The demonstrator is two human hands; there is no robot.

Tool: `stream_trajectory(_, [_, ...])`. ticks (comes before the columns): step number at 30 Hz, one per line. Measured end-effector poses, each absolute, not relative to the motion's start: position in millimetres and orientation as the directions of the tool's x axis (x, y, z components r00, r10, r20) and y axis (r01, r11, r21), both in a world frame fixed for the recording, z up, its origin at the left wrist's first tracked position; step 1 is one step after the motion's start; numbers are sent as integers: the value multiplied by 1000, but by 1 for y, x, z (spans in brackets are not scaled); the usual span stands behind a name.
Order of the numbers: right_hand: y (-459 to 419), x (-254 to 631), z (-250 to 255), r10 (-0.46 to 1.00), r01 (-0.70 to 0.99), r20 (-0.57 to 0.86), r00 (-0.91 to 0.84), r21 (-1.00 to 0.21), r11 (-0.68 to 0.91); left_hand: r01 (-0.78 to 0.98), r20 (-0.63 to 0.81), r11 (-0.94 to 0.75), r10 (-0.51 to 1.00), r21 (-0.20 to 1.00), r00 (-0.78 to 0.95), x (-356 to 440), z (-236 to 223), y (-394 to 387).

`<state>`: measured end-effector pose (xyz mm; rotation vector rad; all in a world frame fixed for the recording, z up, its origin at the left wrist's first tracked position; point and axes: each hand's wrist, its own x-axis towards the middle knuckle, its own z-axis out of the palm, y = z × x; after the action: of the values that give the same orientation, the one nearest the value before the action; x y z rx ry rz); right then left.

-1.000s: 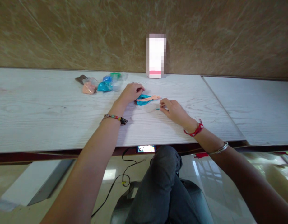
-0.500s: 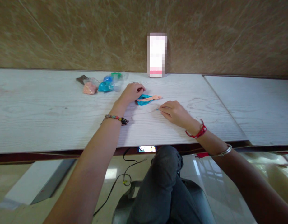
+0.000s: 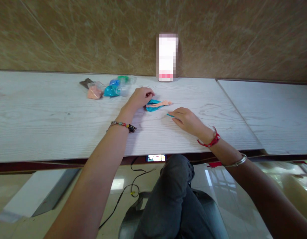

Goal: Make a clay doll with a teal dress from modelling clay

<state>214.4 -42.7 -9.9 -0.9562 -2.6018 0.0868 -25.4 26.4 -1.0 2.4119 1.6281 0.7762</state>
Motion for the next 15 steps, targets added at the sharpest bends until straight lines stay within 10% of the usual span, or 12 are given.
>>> stream_trajectory(15, [-45, 212, -8, 589, 640, 360, -724, 30, 768, 830, 355, -421, 887, 366, 293, -25, -2, 28])
